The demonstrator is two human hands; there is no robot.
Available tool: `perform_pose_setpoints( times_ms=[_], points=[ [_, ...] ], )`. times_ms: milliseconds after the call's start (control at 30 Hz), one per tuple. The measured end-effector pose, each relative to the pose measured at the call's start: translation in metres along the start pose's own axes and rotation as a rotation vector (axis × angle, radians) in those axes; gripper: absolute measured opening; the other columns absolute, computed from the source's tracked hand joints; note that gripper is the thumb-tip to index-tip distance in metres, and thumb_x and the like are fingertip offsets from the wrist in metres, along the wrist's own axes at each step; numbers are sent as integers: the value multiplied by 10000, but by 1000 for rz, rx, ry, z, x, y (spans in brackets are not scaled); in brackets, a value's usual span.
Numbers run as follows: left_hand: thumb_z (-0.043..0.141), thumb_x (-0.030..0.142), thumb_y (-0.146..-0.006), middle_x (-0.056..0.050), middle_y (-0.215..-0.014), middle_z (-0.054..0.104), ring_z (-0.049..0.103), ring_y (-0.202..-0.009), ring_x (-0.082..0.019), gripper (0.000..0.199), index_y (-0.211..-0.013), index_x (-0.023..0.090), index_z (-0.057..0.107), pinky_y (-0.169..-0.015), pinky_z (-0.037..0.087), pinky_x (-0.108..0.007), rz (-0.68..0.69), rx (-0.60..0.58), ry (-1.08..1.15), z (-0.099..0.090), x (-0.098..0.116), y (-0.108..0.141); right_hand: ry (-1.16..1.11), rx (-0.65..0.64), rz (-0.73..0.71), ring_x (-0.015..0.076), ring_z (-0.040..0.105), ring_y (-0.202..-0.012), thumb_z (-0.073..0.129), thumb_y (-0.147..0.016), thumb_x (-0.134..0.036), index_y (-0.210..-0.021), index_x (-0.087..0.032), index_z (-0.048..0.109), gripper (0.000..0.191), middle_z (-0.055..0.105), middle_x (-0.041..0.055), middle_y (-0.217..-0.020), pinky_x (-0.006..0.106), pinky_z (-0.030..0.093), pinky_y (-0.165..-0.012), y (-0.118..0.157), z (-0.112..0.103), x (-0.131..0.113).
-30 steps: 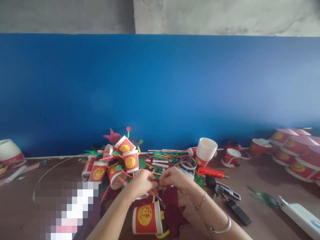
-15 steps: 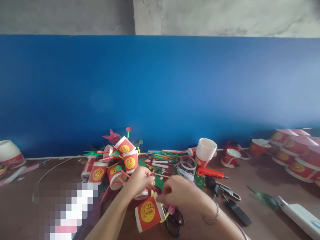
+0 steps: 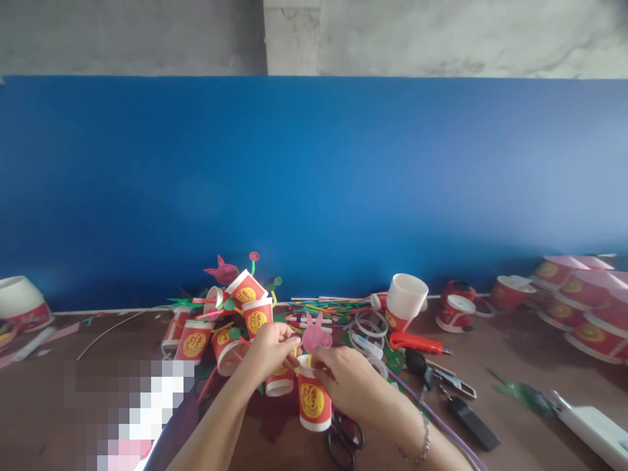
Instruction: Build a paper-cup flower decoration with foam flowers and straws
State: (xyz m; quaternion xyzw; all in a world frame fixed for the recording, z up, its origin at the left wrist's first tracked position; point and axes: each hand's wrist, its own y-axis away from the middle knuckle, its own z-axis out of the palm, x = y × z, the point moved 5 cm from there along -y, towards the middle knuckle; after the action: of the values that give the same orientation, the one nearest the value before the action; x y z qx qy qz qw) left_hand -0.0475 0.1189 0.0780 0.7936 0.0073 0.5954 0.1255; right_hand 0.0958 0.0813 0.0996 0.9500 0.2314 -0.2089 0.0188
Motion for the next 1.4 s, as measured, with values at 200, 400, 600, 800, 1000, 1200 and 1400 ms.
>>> perform_pose_setpoints(
  times_ms=[200,400,600,800,1000,1200,1400],
  points=[
    [634,372,-661,-7,-512,639,602,-481,-141,226,-627,151,599,-474,438,-212,58,-13,-45,-4,11,7,87,39,49,165,633,-682,450,-793,-134,-789,-204,636,199,707,43,-758,257,240,-536,0,-7,1],
    [608,367,-666,-11,-525,634,596,-507,-150,230,-600,146,613,-472,407,-214,123,-33,-18,1,11,7,62,71,-17,160,609,-646,456,-767,-115,-741,-206,637,204,689,37,-708,258,244,-535,4,-9,-7],
    [593,284,-668,37,-472,555,504,-453,-98,144,-597,163,559,-474,367,-197,215,34,103,-2,12,3,-72,165,-64,151,583,-670,479,-779,-131,-751,-196,637,173,666,28,-740,236,326,-582,3,-20,-9],
    [615,298,-670,28,-528,567,463,-448,-80,155,-638,149,586,-467,341,-199,207,54,137,-5,14,5,-367,456,127,144,535,-647,530,-805,-296,-980,-164,636,243,635,59,-896,270,427,-639,-8,-42,27],
    [670,370,-667,9,-582,588,456,-462,-85,242,-709,135,631,-437,306,-198,201,-59,116,3,20,11,-654,203,51,140,540,-653,568,-764,-301,-740,-141,666,189,619,34,-790,245,425,-577,-25,-20,40],
    [620,441,-721,45,-426,478,347,-370,-64,304,-681,140,644,-389,215,-202,156,-7,21,1,20,12,-825,184,129,85,422,-465,609,-744,-340,-647,-138,604,224,494,-31,-514,203,323,-432,-25,-12,44],
    [628,426,-723,65,-399,457,359,-356,-64,279,-644,162,584,-395,229,-196,207,35,102,3,17,9,-972,162,131,114,503,-534,661,-698,-373,-625,-119,645,265,554,-6,-572,227,404,-499,-29,-8,45]
  ],
)
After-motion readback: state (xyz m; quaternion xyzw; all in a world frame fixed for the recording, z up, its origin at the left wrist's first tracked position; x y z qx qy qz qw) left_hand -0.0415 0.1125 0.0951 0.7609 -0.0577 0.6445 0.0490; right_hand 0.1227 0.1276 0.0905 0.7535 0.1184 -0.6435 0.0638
